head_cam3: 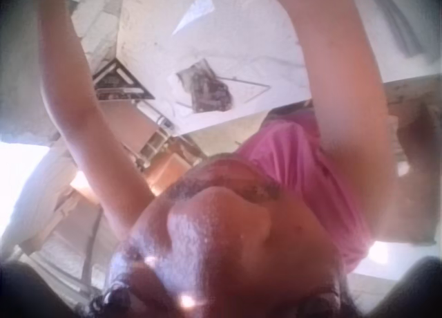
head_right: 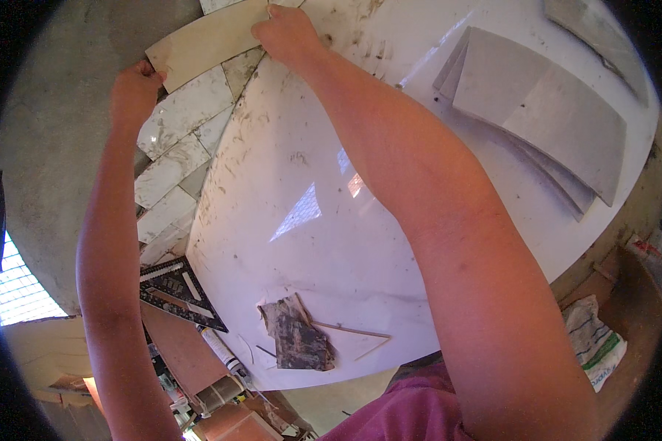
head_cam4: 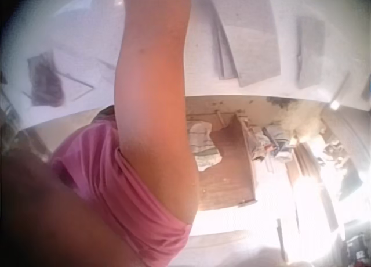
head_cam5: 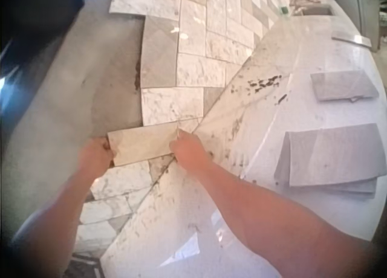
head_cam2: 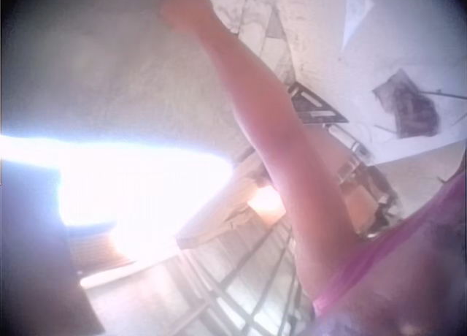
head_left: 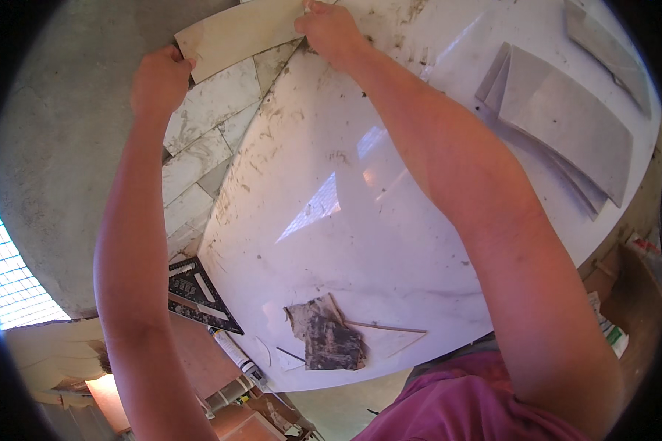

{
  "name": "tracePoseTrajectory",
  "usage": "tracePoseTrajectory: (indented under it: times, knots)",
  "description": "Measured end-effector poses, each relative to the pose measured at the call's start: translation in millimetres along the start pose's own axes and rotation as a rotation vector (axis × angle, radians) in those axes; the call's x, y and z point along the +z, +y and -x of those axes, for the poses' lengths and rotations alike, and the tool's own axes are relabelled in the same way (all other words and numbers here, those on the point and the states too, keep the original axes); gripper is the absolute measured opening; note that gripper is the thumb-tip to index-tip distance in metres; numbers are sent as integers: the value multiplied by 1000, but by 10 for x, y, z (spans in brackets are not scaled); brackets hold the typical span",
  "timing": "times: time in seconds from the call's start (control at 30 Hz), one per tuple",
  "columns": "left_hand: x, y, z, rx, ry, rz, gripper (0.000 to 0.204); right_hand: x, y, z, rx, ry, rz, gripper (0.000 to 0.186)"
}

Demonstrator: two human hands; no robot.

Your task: The person arranges rectangular tiles on a white surface, then scoops cement with a trowel and spreads it onto a tile. The person places the cemented tile onto the surface and presses it into position.

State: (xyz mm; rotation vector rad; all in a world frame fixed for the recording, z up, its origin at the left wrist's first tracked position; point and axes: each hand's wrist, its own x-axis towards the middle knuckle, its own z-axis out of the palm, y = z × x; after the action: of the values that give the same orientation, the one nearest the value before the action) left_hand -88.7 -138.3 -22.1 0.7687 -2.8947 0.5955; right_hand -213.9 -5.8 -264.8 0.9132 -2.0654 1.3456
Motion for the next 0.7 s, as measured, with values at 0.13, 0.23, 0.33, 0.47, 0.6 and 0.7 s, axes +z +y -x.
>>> tracePoseTrajectory:
  times: [0.13, 0.23, 0.33, 0.47, 0.6, 0.7]
  knots:
    - [-14, -27, -5, -8, -41, -18, 27, 11, -7, -6, -6, -62, 6, 17]
    - [-27, -8, -15, -12, -38, -22, 27, 50, 31, -25, -4, -50, -23, 17]
    - [-21, 3, 0, -6, -21, -25, 28, 14, 8, 2, 7, 21, -115, 15]
    - [-25, 3, -22, -14, -27, -41, 29, -61, 0, -3, -49, -17, -29, 11]
    - [-31, -6, -29, -10, -29, -43, 29, -53, -11, -29, -57, -45, 44, 8]
    - [-7, -35, -35, 10, -8, -56, 29, -117, 8, -19, -85, -51, 74, 5]
